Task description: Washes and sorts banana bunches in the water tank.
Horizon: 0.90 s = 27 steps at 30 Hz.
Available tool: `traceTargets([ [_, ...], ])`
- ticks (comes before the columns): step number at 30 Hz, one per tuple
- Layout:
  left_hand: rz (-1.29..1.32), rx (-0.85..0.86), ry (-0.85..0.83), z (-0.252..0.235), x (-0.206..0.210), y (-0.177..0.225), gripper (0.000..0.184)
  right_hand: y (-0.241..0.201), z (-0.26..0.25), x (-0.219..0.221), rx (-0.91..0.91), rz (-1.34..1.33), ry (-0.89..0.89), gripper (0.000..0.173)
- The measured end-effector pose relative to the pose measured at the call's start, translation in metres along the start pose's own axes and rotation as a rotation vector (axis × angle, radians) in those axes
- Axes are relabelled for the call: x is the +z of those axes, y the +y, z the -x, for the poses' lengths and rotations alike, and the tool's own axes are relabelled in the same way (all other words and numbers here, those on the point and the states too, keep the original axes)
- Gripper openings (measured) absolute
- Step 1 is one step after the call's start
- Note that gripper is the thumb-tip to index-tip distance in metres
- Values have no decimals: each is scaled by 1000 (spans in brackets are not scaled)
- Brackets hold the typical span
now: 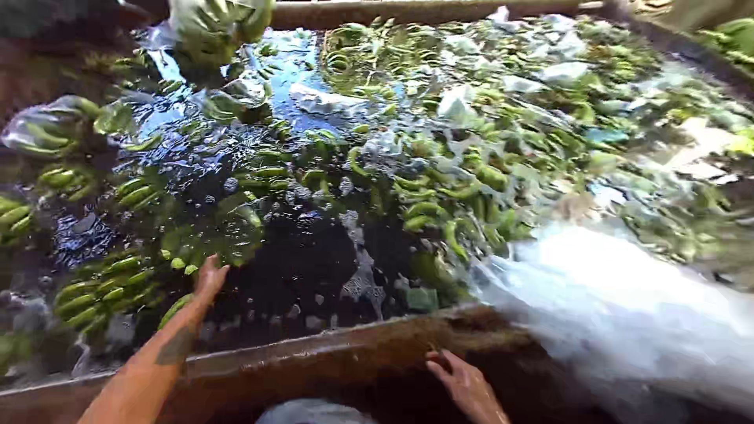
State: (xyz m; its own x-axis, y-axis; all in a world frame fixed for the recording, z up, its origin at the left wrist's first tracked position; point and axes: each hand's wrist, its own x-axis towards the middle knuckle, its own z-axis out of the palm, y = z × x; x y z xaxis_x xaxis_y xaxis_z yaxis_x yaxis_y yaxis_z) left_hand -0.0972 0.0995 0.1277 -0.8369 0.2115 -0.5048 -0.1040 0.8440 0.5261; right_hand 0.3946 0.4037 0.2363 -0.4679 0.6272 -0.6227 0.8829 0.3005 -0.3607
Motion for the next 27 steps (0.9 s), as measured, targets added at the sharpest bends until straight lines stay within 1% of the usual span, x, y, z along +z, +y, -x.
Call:
traceTargets([
  [2,26,-191,128,-18,-12,-49,84,-36,-31,0,-10,65,-112,34],
  [3,62,-282,146,-24,-9,-67,93,-50,-45,0,-10,103,-172,35],
  [4,151,-360,140,-27,-3,-78,99,-61,-59,-1,-21,131,-227,35],
  [6,369,-470,107,-32,18,-79,100,-75,-91,-2,-36,199,-334,36],
  [8,560,-560,66,-36,46,-57,93,-83,-126,-2,-52,259,-412,35],
  [10,629,-639,24,-43,81,-35,73,-91,-166,-3,-59,318,-468,35],
  [12,727,-693,-97,-47,109,-22,55,-104,-207,-4,-96,383,-496,36],
  [13,779,-691,-168,-46,120,-14,49,-116,-227,-4,-125,417,-510,37],
  [14,843,-664,-207,-47,134,-2,42,-131,-246,-4,-162,447,-523,37],
  [15,897,-627,-221,-49,148,12,40,-150,-264,-6,-218,465,-528,36],
  [16,916,-573,-255,-49,161,28,41,-171,-281,-7,-280,462,-524,36],
  [17,896,-510,-300,-50,172,46,43,-194,-298,-8,-344,438,-511,35],
  [19,770,-351,-427,-50,178,80,38,-243,-326,-4,-475,305,-461,35],
  [21,525,-148,-712,-53,153,106,36,-299,-349,8,-543,180,-408,37],
  [23,153,20,-1010,-60,104,134,42,-354,-370,31,-594,80,-361,37],
  [24,-18,65,-1064,-66,78,145,47,-375,-381,49,-626,18,-343,39],
  [25,-157,86,-1006,-76,53,151,47,-392,-392,68,-650,-54,-344,43],
  [26,-260,97,-840,-92,30,148,41,-404,-404,89,-658,-116,-361,49],
  [27,-335,93,-618,-114,11,137,37,-410,-412,109,-645,-151,-380,51],
])
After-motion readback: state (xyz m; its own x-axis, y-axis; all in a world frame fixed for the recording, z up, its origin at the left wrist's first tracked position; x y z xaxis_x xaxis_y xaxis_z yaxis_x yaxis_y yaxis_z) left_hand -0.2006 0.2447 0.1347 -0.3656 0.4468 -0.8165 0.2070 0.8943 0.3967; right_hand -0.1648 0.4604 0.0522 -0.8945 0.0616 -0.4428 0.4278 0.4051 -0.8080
